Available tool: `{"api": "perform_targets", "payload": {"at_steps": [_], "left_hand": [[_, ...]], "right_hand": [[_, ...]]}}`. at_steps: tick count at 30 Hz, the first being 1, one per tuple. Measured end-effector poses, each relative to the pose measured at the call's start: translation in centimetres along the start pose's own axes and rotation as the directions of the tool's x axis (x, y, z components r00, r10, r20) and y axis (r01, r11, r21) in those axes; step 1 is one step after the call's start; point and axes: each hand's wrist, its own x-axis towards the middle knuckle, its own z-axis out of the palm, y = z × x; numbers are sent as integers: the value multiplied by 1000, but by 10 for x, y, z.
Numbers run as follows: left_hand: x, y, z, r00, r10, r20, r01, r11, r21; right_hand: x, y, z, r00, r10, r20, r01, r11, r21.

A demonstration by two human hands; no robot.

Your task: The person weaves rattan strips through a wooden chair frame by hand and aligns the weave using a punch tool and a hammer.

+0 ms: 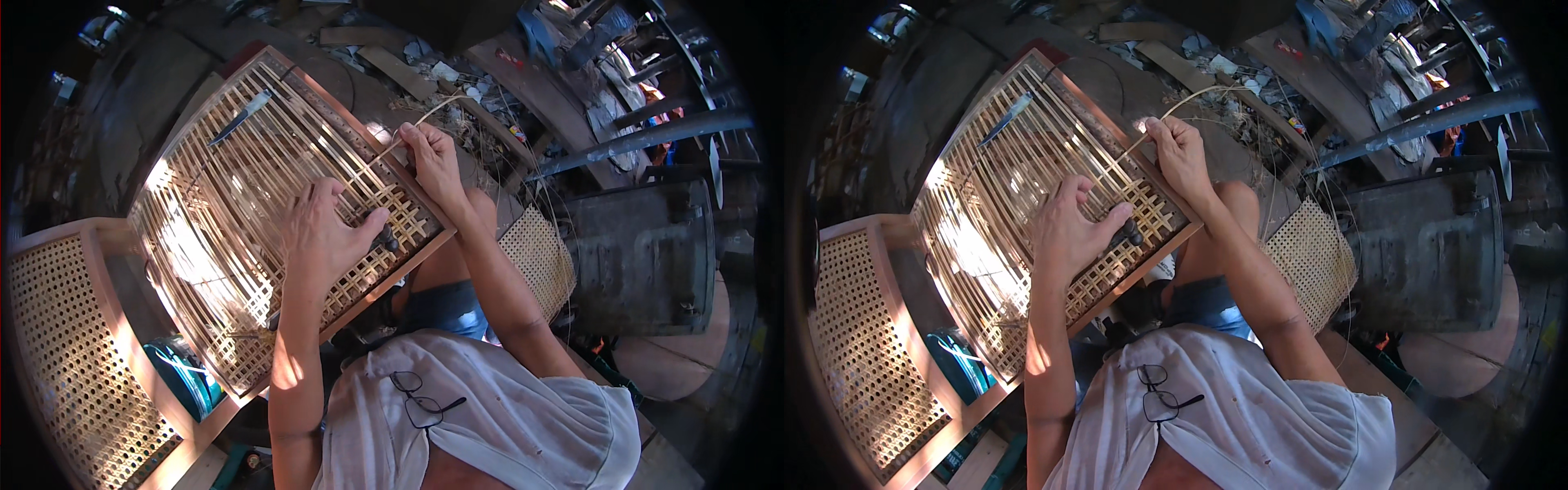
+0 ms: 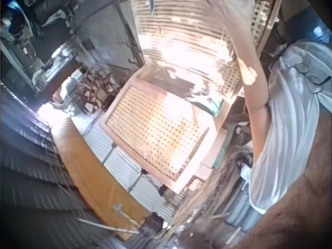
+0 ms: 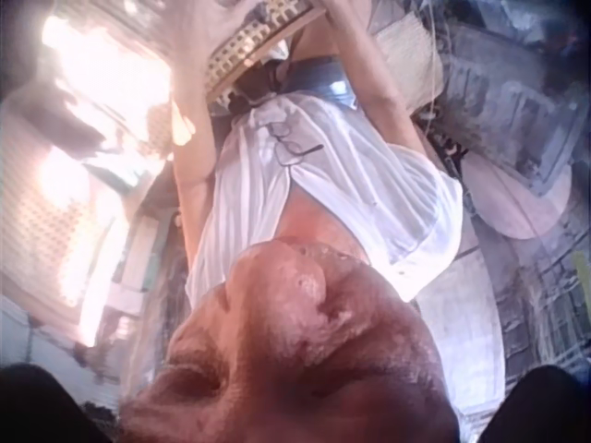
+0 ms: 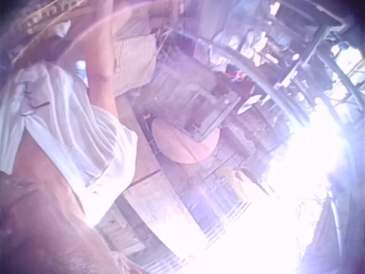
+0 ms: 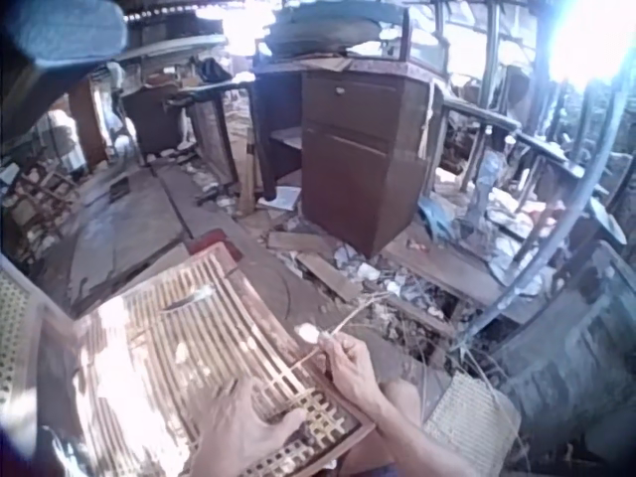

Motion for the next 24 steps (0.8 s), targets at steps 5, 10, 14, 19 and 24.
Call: {"api": "perform_targets", "payload": {"at_steps": [5,10,14,19,24], "left_hand": [[1,3,-9,995,-23,101,30,997,-74],[8,-11,-13,986,111,123,-80,970,-231],[22,-15,-13,962,188,196,-136,959,-249],[27,-9,-13,947,205,247,-154,965,-211],[32,-8,-18,941,149,306,-80,971,-225]], "right_hand": [[-1,8,-5,995,-68,-69,62,994,-92],[-4,-4,-9,994,91,-64,-88,995,57],[-3,-18,4,1000,5,29,-18,888,460],[5,-11,4,982,-14,190,-122,721,682],[12,-14,8,976,10,219,-149,761,631]]}}
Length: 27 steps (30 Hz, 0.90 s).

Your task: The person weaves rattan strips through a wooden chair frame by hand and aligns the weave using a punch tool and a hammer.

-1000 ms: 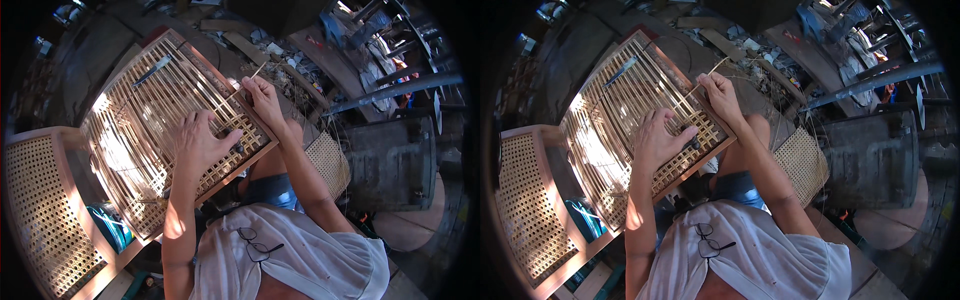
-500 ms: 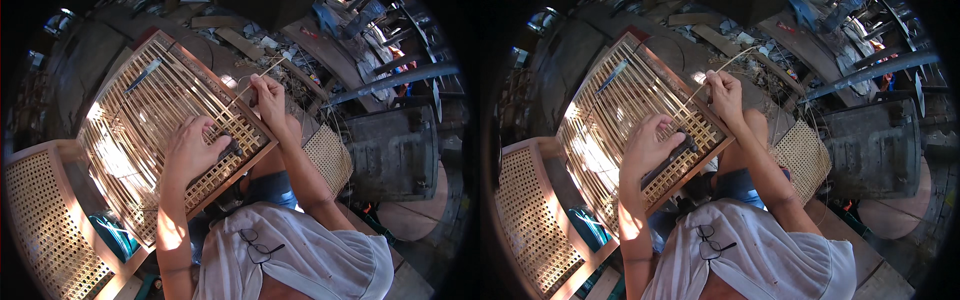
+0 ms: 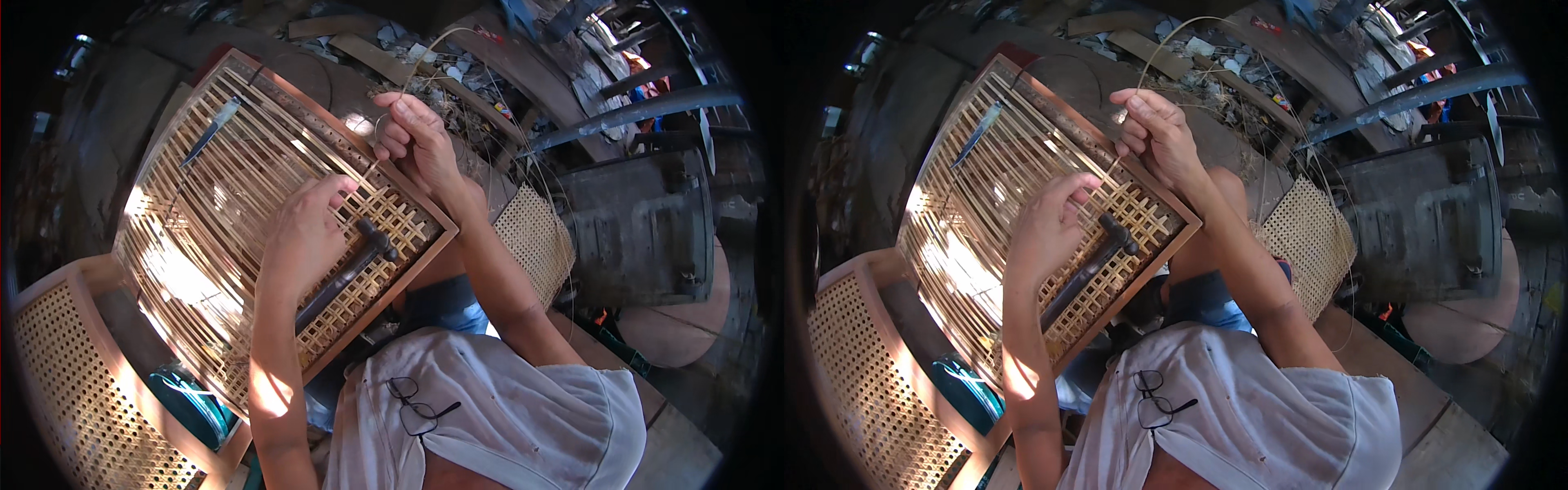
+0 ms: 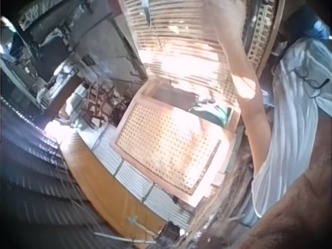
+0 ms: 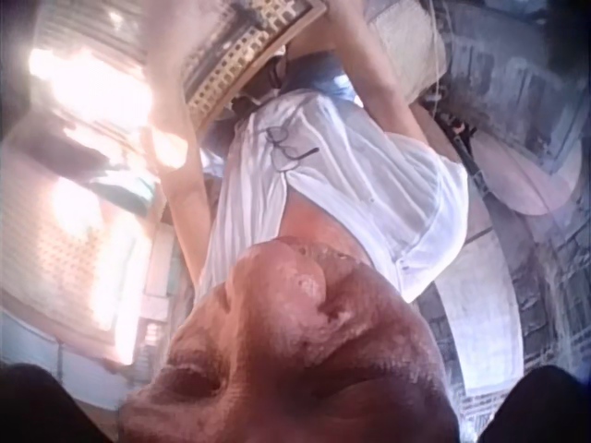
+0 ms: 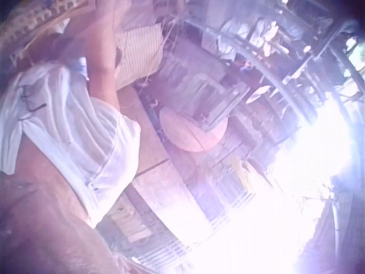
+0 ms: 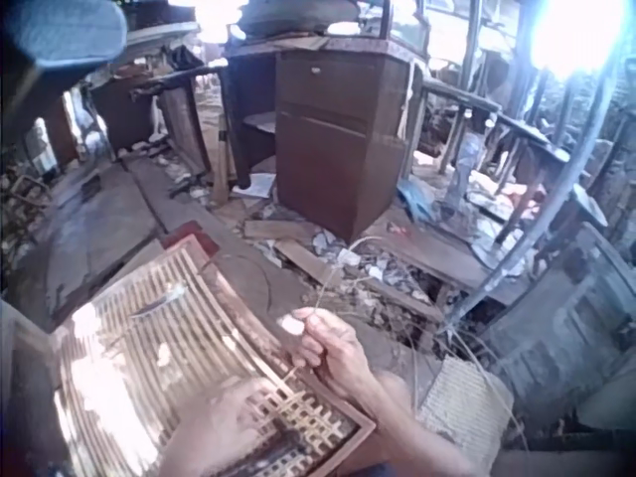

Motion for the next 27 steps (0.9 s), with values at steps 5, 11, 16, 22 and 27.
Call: {"api": "perform_targets", "payload": {"at_steps": [5,11,16,22,27], "left_hand": [[5,-7,0,1000,-24,4,24,996,-91],[9,-9,-1,999,-27,46,32,995,-99],[10,-2,-2,992,-99,83,107,990,-95],[6,-3,0,997,-64,52,69,994,-84],[-13,-12,-11,999,-48,-3,46,968,-246]], "right_hand": [[0,3,-7,999,-31,25,31,1000,1],[-4,4,-11,998,-56,36,54,997,48],[-5,5,-16,996,-56,63,50,994,100],[-6,7,-15,998,-32,54,23,986,164],[-5,8,-22,999,14,49,-24,976,217]]}}
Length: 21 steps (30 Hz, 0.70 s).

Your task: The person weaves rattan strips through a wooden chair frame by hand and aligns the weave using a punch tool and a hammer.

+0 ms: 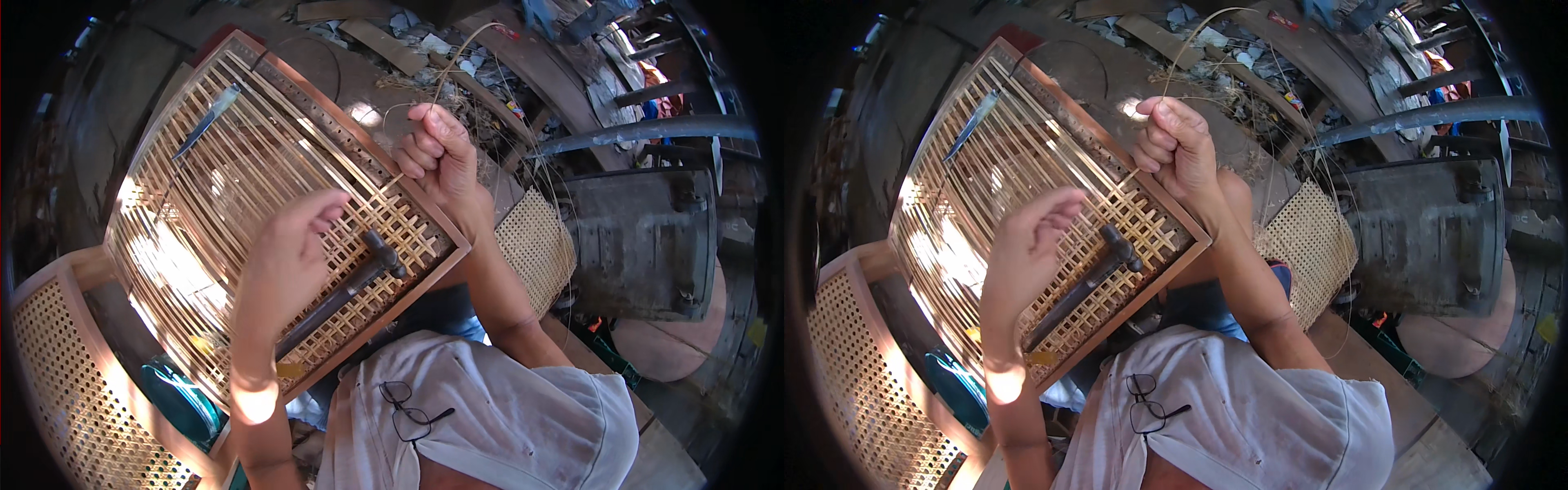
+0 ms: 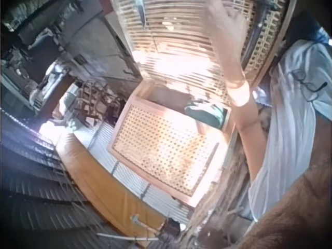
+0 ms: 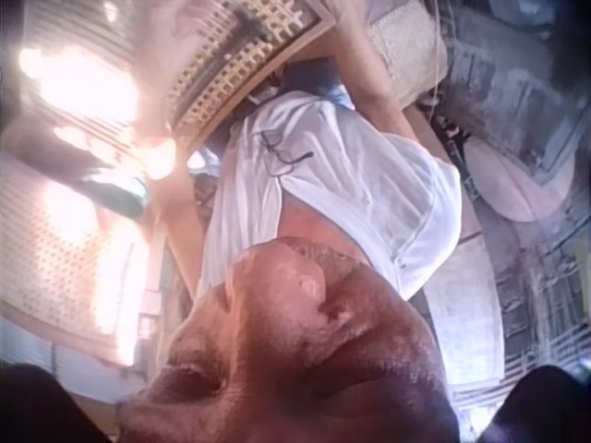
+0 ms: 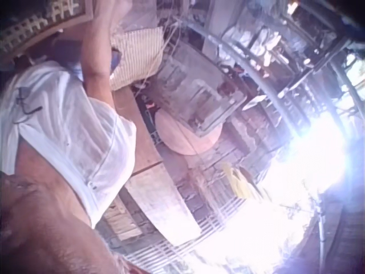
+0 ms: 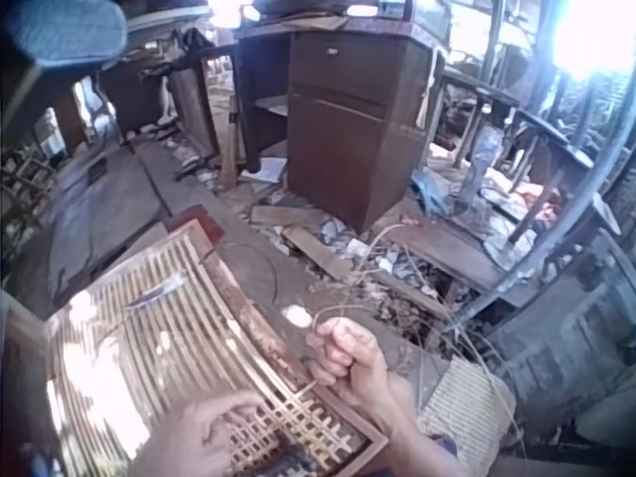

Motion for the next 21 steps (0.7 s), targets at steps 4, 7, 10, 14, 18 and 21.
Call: {"api": "perform_targets", "payload": {"at_steps": [4,7,10,14,18,21], "left_hand": [[-15,-26,-18,999,-10,41,6,995,97],[-15,-15,-21,995,27,99,-37,994,99],[-11,-15,-22,994,6,110,-19,993,120],[-11,-18,-22,993,-23,117,8,992,127],[-9,-19,-18,992,-58,109,42,989,144],[-10,-12,-19,987,-108,121,91,987,135]], "right_hand": [[3,-1,-2,1000,17,10,-18,997,74],[4,0,2,1000,13,21,-14,998,67],[5,1,1,999,15,47,-18,997,77],[7,4,-2,999,15,43,-19,996,89],[7,5,-4,999,9,45,-13,995,98],[7,6,-6,999,3,52,-9,993,117]]}}
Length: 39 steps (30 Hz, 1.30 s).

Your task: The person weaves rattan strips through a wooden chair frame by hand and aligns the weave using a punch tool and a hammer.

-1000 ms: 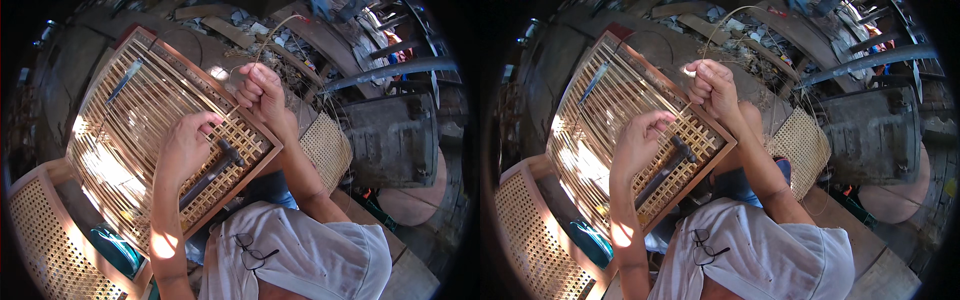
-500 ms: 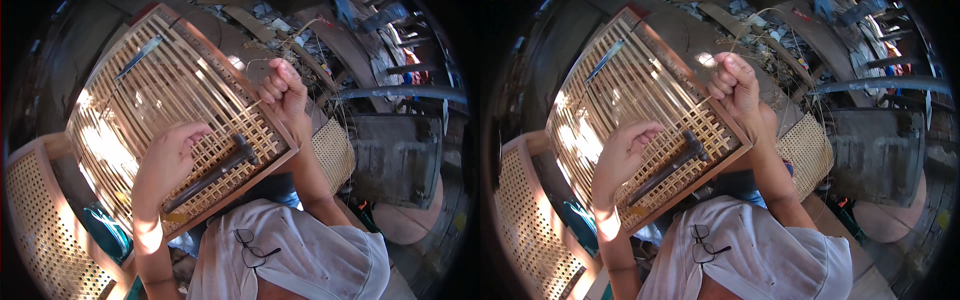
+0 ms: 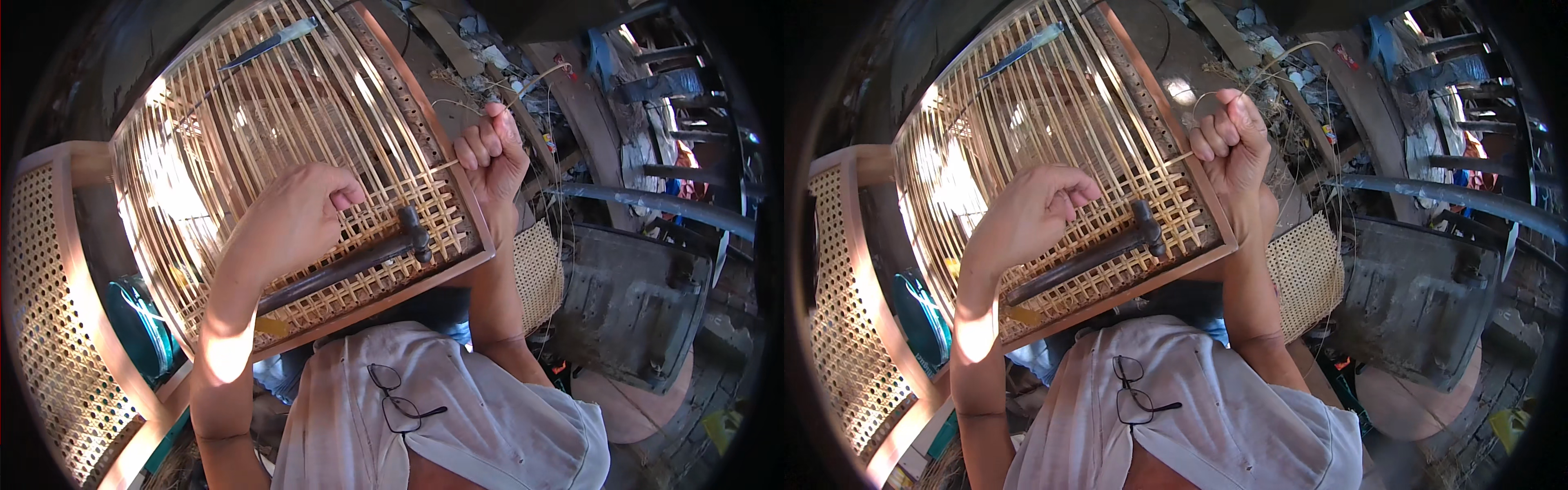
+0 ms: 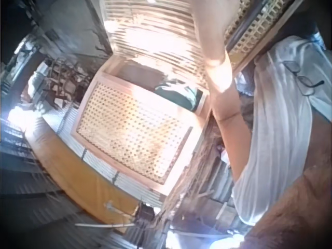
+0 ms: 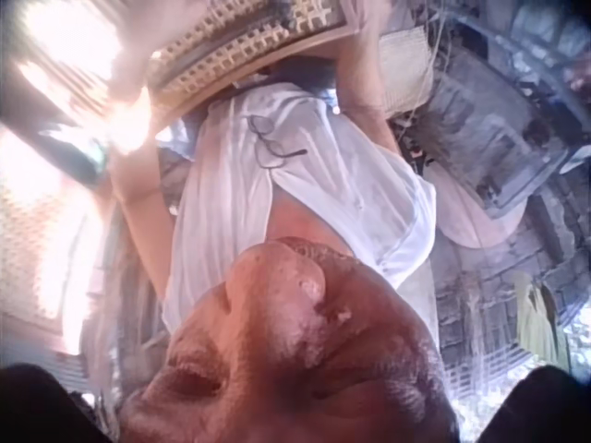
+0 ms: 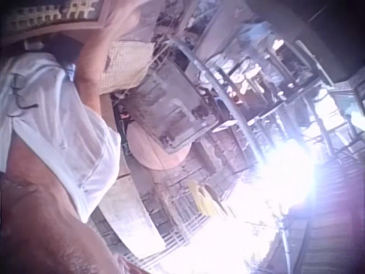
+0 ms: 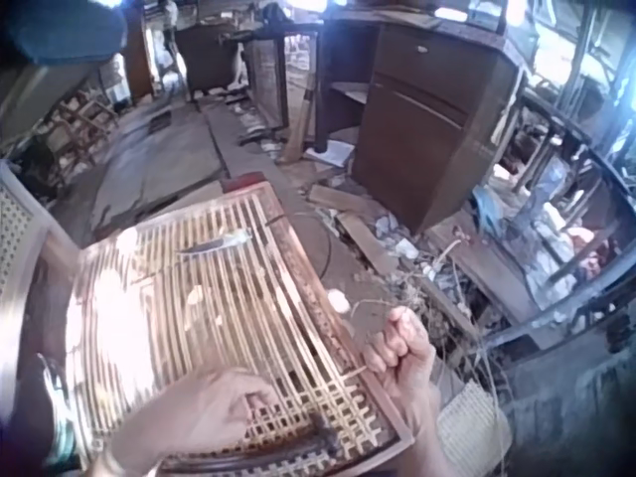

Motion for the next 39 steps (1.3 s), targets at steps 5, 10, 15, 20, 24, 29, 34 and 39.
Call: {"api": "perform_targets", "payload": {"at_steps": [5,10,15,20,24,29,34,39], "left_hand": [[-4,-8,-13,999,-3,34,8,989,-147],[-18,-37,-37,991,-26,135,33,998,-50],[-21,-24,-29,987,-46,155,51,998,-28],[-22,-25,-23,983,-94,158,95,995,2],[-28,-30,-23,982,-84,166,90,996,-28],[-69,-40,-25,997,43,-58,-46,998,-46],[-183,-73,-31,699,-150,-699,-17,974,-226],[-224,-109,32,273,-318,-908,-100,929,-356]], "right_hand": [[0,1,-2,999,23,-30,-21,999,46],[2,-4,-10,999,34,5,-34,997,63],[4,-3,-12,997,40,71,-46,996,81],[3,-3,-10,997,33,67,-39,995,93],[3,1,-8,996,57,62,-62,995,81],[-8,-21,31,970,-55,-236,-92,817,-569],[-70,-94,105,957,-179,-228,-263,-203,-943],[-122,56,186,768,507,391,505,-103,-857]]}}
